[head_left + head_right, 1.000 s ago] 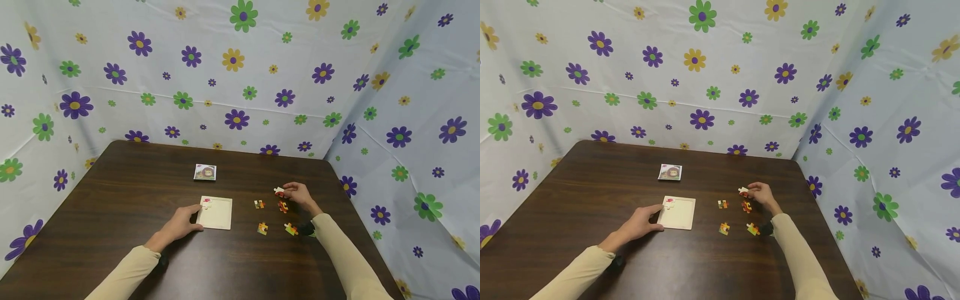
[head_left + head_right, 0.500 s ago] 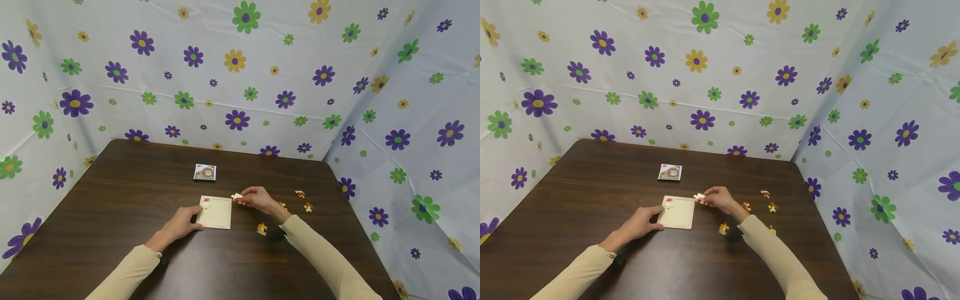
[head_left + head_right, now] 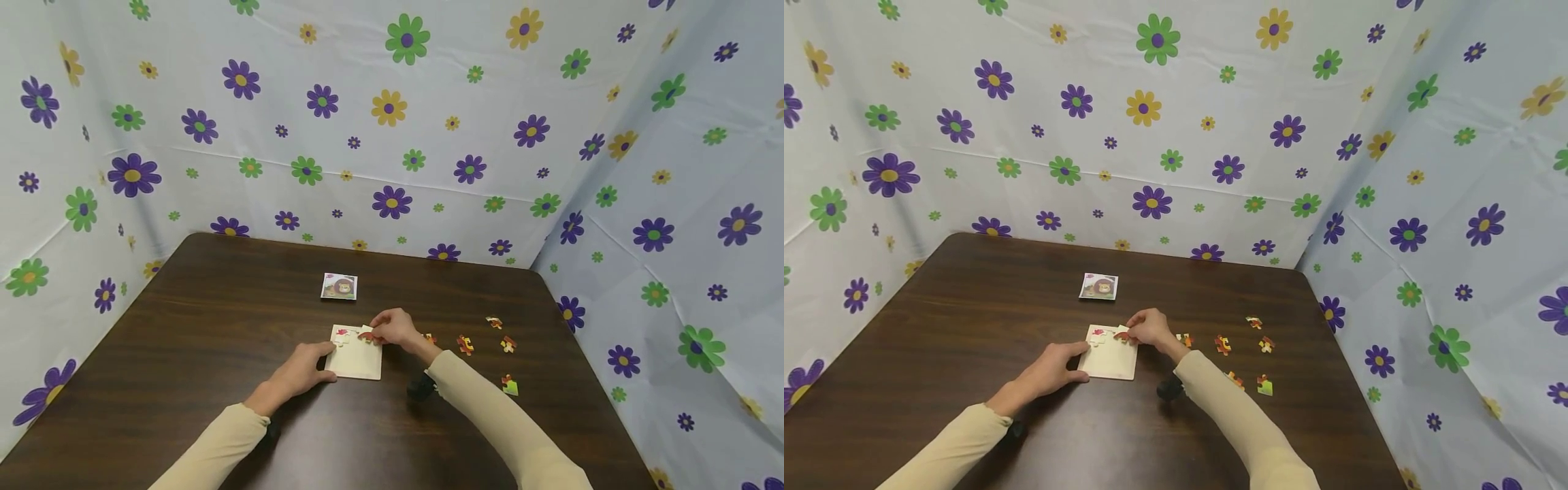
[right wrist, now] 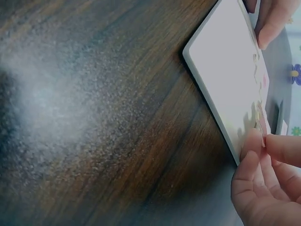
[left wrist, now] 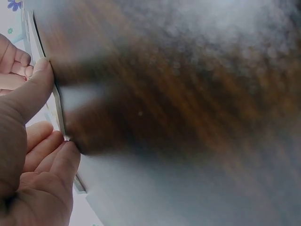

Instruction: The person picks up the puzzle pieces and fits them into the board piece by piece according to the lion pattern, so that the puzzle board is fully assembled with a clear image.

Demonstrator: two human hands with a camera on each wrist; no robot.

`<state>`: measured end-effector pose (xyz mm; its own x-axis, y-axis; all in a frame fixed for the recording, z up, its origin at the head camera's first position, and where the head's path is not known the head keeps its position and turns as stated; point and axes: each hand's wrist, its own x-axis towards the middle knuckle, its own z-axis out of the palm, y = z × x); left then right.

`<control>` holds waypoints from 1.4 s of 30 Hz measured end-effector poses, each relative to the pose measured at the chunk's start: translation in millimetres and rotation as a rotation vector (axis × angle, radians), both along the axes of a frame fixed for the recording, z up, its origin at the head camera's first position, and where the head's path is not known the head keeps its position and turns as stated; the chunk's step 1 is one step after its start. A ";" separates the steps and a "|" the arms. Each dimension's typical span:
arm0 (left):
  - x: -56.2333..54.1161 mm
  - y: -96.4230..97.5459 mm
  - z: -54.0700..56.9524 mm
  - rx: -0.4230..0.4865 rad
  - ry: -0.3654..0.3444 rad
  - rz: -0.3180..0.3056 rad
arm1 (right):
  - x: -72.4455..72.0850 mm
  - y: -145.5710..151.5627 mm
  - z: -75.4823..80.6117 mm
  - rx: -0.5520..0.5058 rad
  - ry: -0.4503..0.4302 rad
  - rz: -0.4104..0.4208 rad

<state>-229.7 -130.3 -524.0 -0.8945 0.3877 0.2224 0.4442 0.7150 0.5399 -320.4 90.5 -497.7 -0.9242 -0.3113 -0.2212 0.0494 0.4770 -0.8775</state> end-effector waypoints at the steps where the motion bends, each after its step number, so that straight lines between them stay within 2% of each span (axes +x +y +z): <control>1: 0.1 0.2 -0.1 -0.001 0.000 0.000 | -0.3 -0.3 -0.3 0.021 0.012 0.008; 3: 0.1 0.7 -0.6 0.001 -0.003 -0.002 | -1.0 -1.2 -0.8 0.079 0.053 0.031; 8: 0.4 2.0 1.0 0.014 0.011 -0.009 | -1.6 -5.0 -2.0 0.235 0.222 0.088; 12: 0.2 2.1 1.8 0.002 0.024 -0.014 | 0.1 -9.7 -1.8 0.281 0.312 0.094; 20: 0.5 2.0 3.0 -0.024 0.049 -0.035 | 6.9 -17.3 0.7 0.264 0.315 0.033; 25: 0.7 3.0 3.9 -0.028 0.051 -0.037 | 8.5 -18.8 0.2 0.278 0.316 0.031; 28: 1.0 2.0 3.4 -0.033 0.032 -0.029 | 7.1 -17.4 -4.6 0.303 0.389 0.126; 32: 1.5 0.8 2.2 -0.041 0.022 -0.025 | 7.5 -14.8 -12.7 0.390 0.595 0.349; 34: 1.7 0.9 2.5 -0.044 0.026 -0.025 | 9.7 -14.6 -14.7 0.436 0.674 0.418; 36: 1.7 1.3 3.2 -0.044 0.035 -0.031 | 12.0 -14.4 -15.6 0.475 0.711 0.445; 42: 0.8 2.7 5.2 -0.058 0.045 -0.034 | 15.0 -13.7 -15.9 0.508 0.765 0.429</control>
